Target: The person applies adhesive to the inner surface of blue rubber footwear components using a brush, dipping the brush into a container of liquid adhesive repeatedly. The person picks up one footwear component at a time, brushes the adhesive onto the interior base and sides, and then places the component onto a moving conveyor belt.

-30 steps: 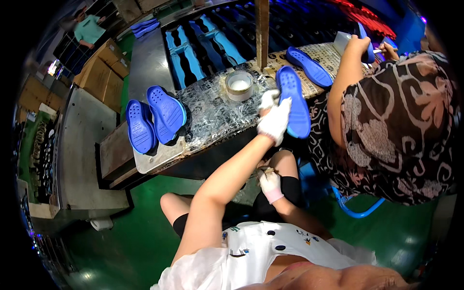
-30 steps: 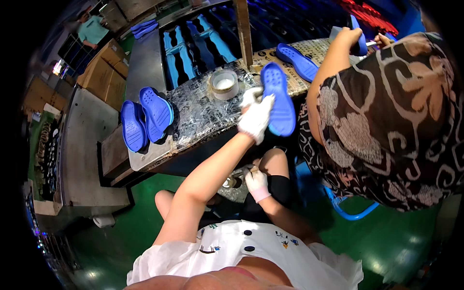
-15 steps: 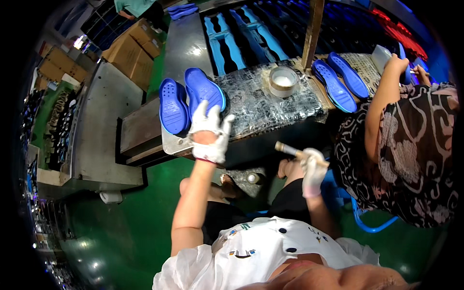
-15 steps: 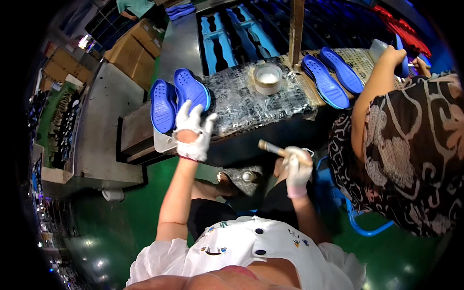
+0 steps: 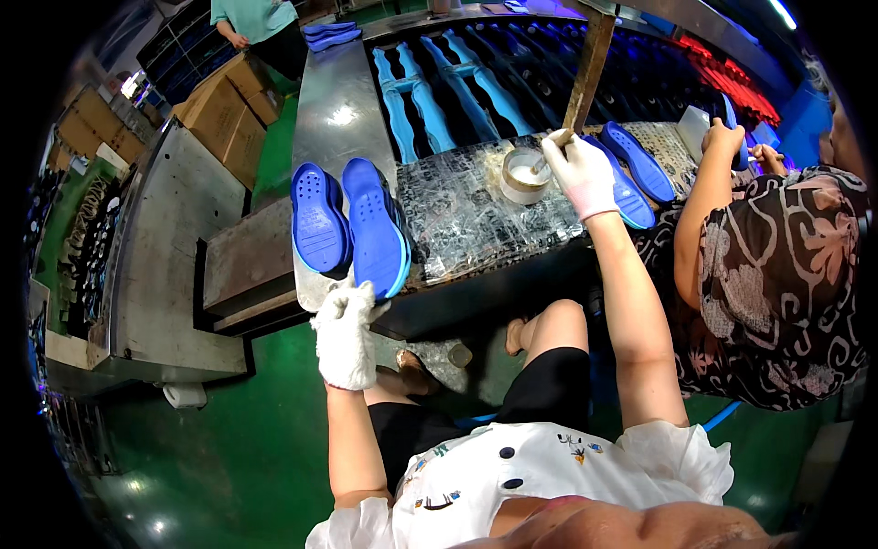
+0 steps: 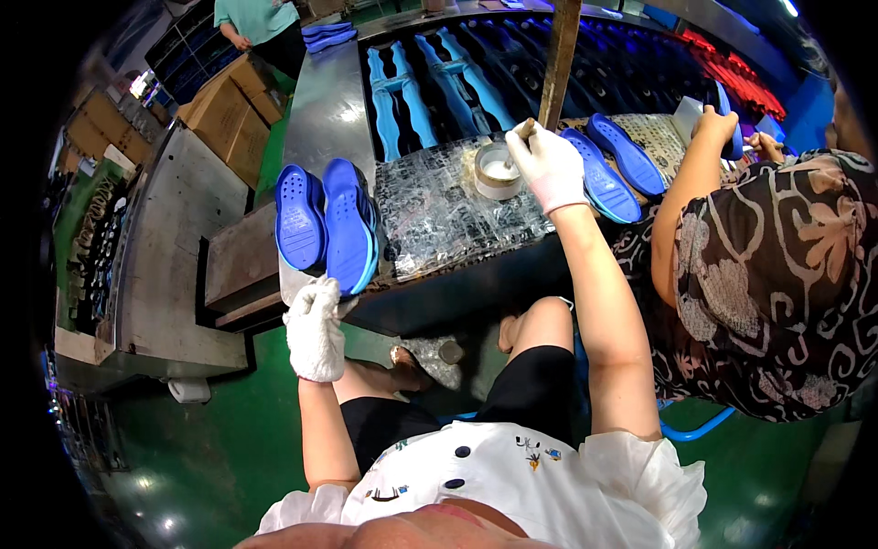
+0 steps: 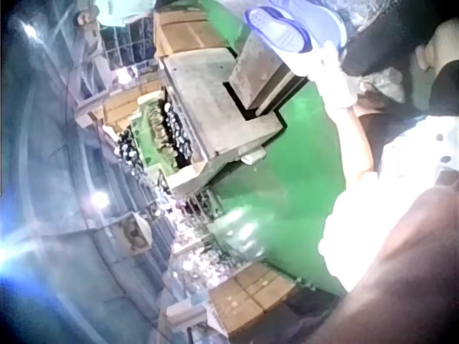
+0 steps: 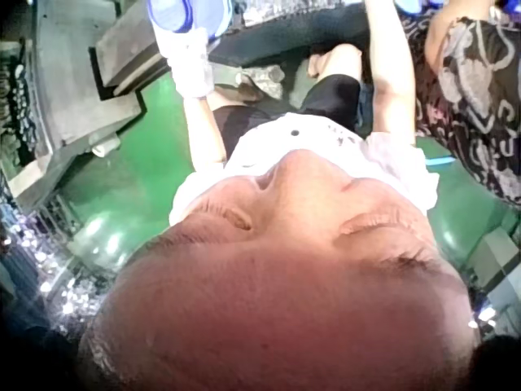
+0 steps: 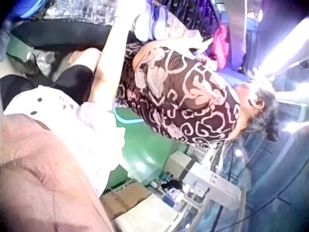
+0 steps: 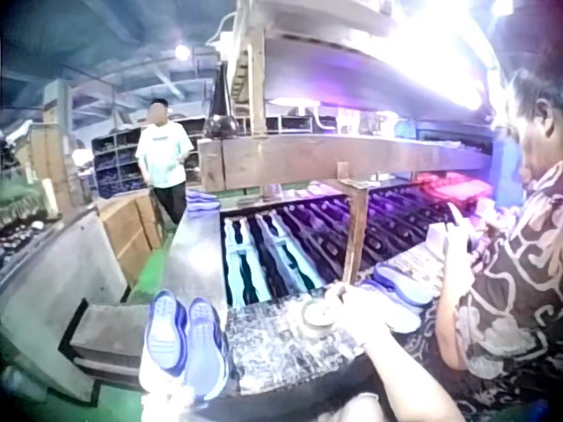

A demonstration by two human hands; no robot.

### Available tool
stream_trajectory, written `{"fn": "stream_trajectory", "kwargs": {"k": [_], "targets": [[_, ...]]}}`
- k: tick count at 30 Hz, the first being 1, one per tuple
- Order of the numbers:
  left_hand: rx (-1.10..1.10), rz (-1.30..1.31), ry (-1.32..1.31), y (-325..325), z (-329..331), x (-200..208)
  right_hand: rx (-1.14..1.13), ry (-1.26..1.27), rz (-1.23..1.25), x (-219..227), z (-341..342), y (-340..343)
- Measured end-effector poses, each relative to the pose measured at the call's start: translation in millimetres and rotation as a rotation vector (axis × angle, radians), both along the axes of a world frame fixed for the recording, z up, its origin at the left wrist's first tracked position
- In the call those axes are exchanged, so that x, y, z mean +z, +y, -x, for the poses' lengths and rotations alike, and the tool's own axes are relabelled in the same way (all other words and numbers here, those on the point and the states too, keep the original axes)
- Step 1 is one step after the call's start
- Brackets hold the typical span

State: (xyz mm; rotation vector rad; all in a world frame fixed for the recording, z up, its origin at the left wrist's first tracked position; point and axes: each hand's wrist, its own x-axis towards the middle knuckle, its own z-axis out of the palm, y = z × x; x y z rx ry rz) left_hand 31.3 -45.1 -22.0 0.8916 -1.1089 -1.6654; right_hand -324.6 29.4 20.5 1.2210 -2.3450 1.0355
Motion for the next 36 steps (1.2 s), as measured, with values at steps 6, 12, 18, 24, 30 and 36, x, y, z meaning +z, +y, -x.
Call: {"fn": "stream_trajectory", "kwargs": {"k": [6, 12, 18, 24, 30, 36], "targets": [[0.101, -0.051, -0.123, -21, -17, -25, 0.012, -0.004, -0.079, -7, 5, -11], [0.161, 0.021, -0.182, -25, -3, -29, 0.032, 0.015, -0.072, -12, 12, -11], [0.145, 0.032, -0.206, -22, 5, -23, 0.013, 0.008, -0.075, -9, 8, -10], [0.013, -0.085, 0.085, -15, 6, -17, 0.025, 0.039, 0.127, -1, -1, 14], [0.223, 0.232, -0.001, 13, 41, -1, 0.096, -0.295, 0.641, -13, -60, 65], [0.409, 0.178, -0.059, 48, 72, 7, 0.274, -0.553, 0.712, -29, -155, 124]]}}
